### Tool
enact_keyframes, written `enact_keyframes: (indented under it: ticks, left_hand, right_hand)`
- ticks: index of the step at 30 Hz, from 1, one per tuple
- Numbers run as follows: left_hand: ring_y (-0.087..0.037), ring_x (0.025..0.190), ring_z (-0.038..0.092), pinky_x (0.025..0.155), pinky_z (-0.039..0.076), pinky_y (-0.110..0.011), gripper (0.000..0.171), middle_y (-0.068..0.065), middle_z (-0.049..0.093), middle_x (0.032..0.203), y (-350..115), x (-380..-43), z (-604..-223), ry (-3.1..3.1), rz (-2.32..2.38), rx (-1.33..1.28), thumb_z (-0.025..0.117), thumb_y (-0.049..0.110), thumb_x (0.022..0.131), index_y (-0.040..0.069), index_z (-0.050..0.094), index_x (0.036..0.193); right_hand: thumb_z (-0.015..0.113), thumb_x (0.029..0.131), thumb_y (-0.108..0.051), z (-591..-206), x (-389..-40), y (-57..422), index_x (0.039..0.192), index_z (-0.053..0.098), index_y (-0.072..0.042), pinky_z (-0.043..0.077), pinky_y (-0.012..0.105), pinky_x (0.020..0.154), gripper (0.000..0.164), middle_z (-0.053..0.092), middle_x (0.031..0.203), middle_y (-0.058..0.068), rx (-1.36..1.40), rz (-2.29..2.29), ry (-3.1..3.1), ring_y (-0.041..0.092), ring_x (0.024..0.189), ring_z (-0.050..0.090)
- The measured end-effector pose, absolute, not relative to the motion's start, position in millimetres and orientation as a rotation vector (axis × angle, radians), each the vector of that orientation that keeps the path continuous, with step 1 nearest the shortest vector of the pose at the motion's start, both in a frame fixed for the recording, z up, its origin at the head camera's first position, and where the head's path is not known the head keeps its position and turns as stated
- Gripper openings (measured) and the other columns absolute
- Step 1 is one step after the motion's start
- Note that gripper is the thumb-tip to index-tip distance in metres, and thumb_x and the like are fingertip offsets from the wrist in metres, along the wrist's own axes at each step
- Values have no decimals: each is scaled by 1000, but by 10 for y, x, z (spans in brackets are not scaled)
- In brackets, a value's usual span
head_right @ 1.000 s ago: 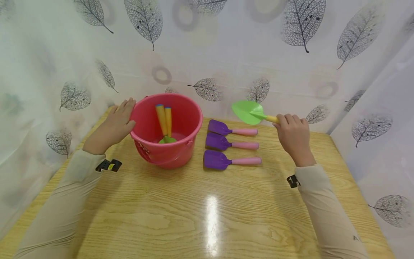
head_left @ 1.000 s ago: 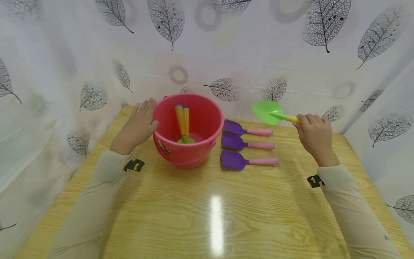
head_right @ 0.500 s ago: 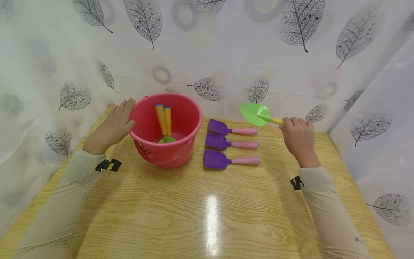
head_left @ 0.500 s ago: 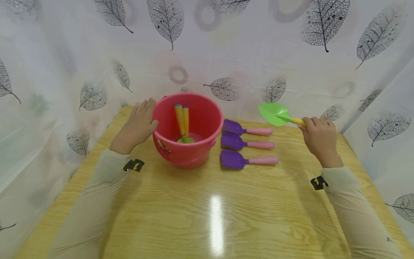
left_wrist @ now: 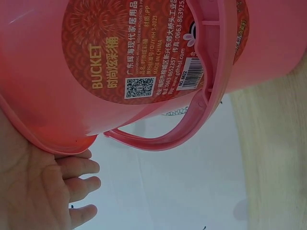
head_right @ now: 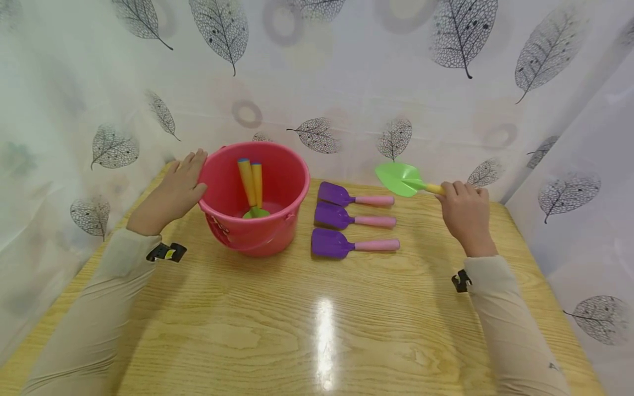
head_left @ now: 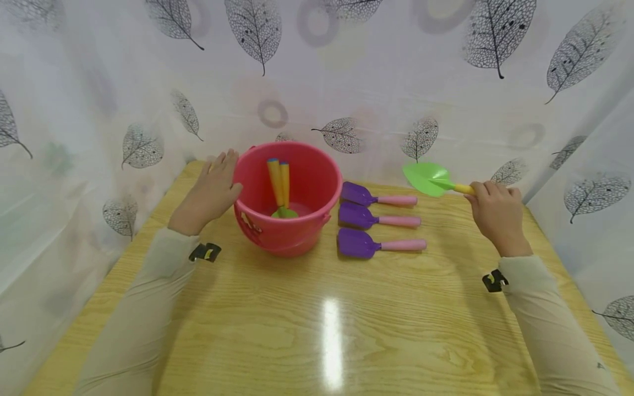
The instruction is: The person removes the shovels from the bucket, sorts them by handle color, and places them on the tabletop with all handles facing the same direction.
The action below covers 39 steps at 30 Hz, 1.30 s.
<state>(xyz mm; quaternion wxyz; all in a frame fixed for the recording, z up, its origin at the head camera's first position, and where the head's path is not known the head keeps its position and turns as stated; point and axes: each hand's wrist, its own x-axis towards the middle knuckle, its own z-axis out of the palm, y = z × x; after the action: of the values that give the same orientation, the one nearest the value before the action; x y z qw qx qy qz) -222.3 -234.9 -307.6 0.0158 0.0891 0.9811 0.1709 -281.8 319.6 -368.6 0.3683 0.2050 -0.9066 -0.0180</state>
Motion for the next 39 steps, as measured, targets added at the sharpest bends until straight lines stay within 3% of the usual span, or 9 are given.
enact_keyframes:
  ticks: [39]
  left_hand:
    - [-40, 145, 0, 118, -4, -54, 66, -22, 2, 157, -2354, -2215, -3091, 3047, 545, 272, 30, 22, 95, -6, 3, 149]
  right_hand:
    - [57, 90, -9, -3863, -2678, 3491, 107, 56, 9, 39, 58, 58, 25, 59, 87, 32, 369, -111, -2554, 48, 71, 55]
